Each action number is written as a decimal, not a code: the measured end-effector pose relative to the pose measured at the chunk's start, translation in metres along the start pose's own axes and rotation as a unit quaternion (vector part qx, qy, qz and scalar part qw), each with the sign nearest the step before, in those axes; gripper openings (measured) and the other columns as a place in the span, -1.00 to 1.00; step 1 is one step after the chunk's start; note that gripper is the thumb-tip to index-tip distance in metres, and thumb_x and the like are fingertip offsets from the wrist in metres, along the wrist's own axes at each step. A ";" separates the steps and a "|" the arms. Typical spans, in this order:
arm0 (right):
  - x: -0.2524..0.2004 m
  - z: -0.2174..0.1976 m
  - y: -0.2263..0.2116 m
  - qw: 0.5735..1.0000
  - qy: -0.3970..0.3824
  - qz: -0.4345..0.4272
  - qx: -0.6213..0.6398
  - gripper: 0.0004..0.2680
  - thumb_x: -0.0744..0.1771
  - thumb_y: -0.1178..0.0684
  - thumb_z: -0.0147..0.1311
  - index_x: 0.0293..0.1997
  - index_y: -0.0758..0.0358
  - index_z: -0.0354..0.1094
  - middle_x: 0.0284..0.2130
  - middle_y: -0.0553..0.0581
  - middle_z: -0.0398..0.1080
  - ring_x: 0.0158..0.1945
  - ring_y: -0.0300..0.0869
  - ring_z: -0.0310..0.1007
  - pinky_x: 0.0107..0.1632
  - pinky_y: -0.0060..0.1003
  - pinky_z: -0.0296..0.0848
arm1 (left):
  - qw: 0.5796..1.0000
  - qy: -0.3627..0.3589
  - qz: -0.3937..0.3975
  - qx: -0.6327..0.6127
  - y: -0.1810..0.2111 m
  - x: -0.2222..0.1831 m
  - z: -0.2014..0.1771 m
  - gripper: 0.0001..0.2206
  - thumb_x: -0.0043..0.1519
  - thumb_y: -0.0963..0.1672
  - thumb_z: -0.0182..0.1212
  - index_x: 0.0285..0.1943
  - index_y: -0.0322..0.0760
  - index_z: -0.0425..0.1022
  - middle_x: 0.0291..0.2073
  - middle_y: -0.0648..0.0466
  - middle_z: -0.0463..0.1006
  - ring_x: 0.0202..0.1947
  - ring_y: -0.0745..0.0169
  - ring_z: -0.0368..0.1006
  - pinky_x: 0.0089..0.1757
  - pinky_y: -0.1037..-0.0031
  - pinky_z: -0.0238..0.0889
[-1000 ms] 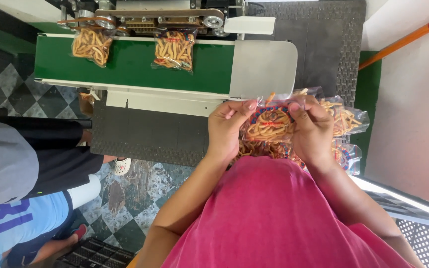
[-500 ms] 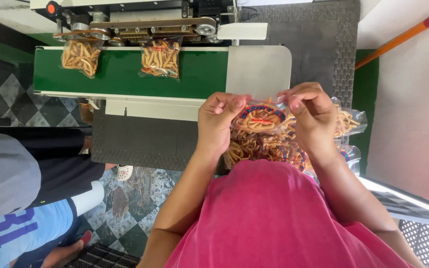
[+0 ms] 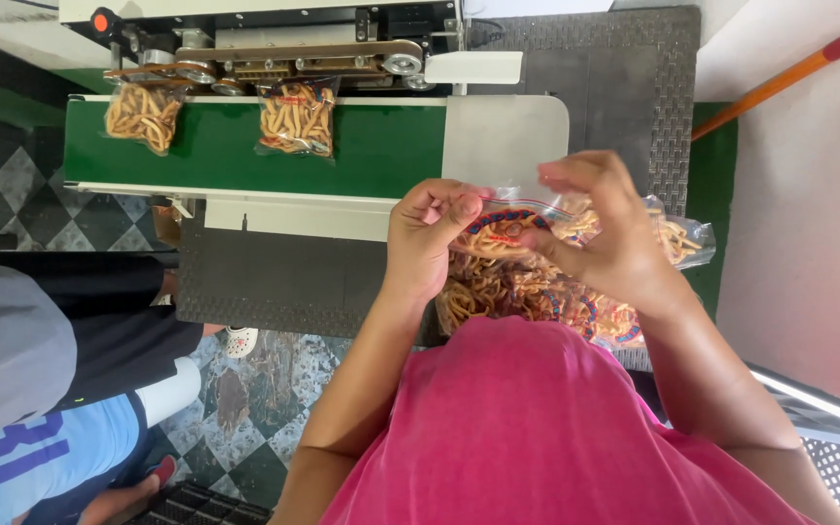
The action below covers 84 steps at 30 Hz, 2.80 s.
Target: Feeding plastic bags filled with snacks into a continuous band heat sealer on a production line.
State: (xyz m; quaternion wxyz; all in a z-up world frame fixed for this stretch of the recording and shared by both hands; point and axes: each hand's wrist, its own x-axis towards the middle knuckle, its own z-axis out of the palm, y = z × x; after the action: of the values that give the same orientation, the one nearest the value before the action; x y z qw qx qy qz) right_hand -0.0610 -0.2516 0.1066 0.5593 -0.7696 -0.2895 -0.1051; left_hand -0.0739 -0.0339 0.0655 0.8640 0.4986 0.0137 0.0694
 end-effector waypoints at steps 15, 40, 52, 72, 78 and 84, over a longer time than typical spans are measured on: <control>-0.004 0.032 0.044 0.966 0.138 0.137 0.170 -0.79 0.37 0.28 0.36 -0.17 0.35 0.26 -0.24 0.30 0.51 -0.10 -0.05 0.60 -0.04 -0.20 0.52 | 0.993 0.104 -0.061 -0.005 -0.009 0.014 -0.001 -0.81 0.14 -0.15 0.57 -0.27 -0.30 0.60 -0.46 0.16 0.59 -0.38 0.55 0.50 -0.25 0.68 0.39; 0.095 0.092 0.189 0.925 0.203 0.320 -0.010 -0.86 0.40 0.05 0.24 -0.29 0.26 0.59 -0.58 0.13 0.40 -0.57 -0.19 0.54 -0.73 -0.37 0.52 | 0.943 0.153 -0.278 0.097 -0.058 0.188 -0.103 -0.74 0.09 -0.12 0.57 -0.13 -0.29 0.65 -0.33 -0.02 0.68 -0.33 0.03 0.71 -0.21 0.10 0.67; 0.113 0.115 0.201 0.910 0.255 0.287 -0.157 -0.75 0.31 0.01 0.41 -0.51 -0.02 0.33 -0.44 -0.10 0.34 -0.39 -0.25 0.39 -0.35 -0.22 0.45 | 0.911 0.262 -0.309 0.073 -0.022 0.190 -0.089 -0.84 0.12 -0.20 0.47 -0.17 -0.39 0.63 -0.34 -0.10 0.72 -0.44 0.12 0.61 -0.42 0.31 0.57; 0.107 0.125 0.194 0.931 0.216 0.200 -0.214 -0.72 0.37 -0.14 0.35 -0.30 0.04 0.21 -0.32 -0.05 0.27 -0.44 -0.20 0.27 -0.50 -0.20 0.29 | 0.870 0.035 -0.081 0.486 -0.102 -0.066 -0.179 -0.67 0.07 -0.20 0.21 0.05 -0.14 0.55 0.03 0.03 0.54 0.03 0.13 0.57 -0.03 0.38 0.44; 0.073 0.088 0.166 0.973 0.111 0.196 -0.056 -0.89 0.45 0.10 0.23 -0.02 0.13 0.34 -0.46 -0.05 0.22 -0.43 -0.27 0.21 -0.31 -0.28 0.29 | 0.835 0.048 -0.090 0.541 -0.127 -0.069 -0.157 -0.70 0.12 0.03 0.45 -0.13 -0.10 0.52 -0.18 0.03 0.49 0.00 0.06 0.43 -0.01 0.27 0.33; 0.002 0.066 0.130 0.959 0.134 0.208 0.141 -0.77 0.44 0.24 0.13 0.23 0.20 0.25 -0.26 0.08 0.26 -0.48 -0.26 0.36 -0.39 -0.40 0.43 | 0.813 0.103 -0.080 0.567 -0.125 -0.060 -0.175 -0.75 0.19 0.02 0.49 -0.16 -0.10 0.57 -0.21 0.01 0.55 -0.04 -0.20 0.60 0.02 0.13 0.46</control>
State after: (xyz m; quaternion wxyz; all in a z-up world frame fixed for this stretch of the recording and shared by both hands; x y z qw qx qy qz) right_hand 0.0030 -0.2166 -0.0196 0.7053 -0.7050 -0.0577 -0.0465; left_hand -0.1363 0.0469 -0.1327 0.4237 0.8874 0.1788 0.0311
